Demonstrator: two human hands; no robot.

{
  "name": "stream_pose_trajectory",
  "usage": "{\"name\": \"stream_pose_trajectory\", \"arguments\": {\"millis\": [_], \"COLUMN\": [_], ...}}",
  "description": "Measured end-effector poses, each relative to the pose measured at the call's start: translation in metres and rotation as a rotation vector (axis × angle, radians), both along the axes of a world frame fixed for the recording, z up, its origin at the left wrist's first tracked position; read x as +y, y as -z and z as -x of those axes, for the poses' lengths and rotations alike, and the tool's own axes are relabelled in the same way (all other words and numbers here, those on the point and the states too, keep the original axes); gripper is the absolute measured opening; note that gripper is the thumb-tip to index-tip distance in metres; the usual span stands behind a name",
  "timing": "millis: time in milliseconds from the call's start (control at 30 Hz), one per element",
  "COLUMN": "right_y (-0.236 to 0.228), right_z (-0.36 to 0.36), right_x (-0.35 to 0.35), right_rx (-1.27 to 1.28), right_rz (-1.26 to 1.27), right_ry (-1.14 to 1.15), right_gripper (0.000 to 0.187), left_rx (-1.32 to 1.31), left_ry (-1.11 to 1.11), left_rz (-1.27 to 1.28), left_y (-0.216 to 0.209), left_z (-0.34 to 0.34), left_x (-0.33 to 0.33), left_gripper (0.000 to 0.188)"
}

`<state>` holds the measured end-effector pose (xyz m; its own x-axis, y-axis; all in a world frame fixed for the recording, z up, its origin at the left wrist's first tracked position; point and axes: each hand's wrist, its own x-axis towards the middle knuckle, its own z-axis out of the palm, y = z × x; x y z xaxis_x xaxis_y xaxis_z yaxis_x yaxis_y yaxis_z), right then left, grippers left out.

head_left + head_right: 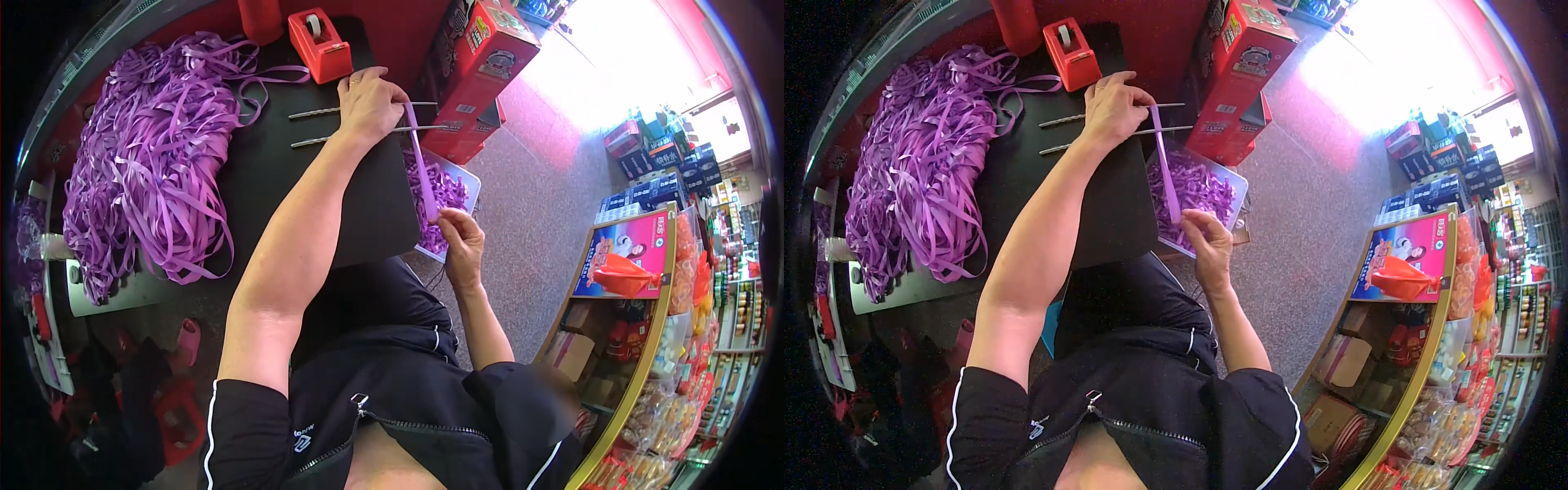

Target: Measuring purple ribbon lengths against metal rods and cutting them for preparation.

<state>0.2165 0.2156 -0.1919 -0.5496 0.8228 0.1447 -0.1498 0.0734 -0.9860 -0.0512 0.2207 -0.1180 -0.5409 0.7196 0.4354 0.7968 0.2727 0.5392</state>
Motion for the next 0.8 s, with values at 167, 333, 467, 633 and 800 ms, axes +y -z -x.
{"name": "stream_pose_trajectory", "arguments": {"millis": [167, 333, 467, 633, 800], "right_y": [0.001, -0.027, -0.054, -0.108, -0.15], "right_z": [0.001, 0.004, 0.015, 0.054, 0.119], "right_x": [0.0, -0.003, 0.006, 0.032, 0.083], "right_rx": [0.166, 0.214, 0.3, 0.375, 0.342], "right_rz": [0.042, -0.047, -0.202, -0.317, -0.336], "right_ry": [-0.006, -0.043, -0.086, -0.176, -0.305], "right_gripper": [0.016, 0.015, 0.014, 0.016, 0.03], "left_rx": [-0.005, -0.012, 0.001, 0.019, 0.03], "left_ry": [-0.005, 0.0, -0.006, -0.008, 0.003], "left_rz": [0.008, 0.01, 0.002, -0.014, -0.049], "left_y": [-0.002, -0.002, -0.002, 0.001, 0.002], "left_z": [-0.002, -0.001, -0.002, -0.001, 0.0], "left_x": [0.0, -0.002, -0.003, -0.001, -0.001], "left_gripper": [0.02, 0.02, 0.02, 0.019, 0.02]}}
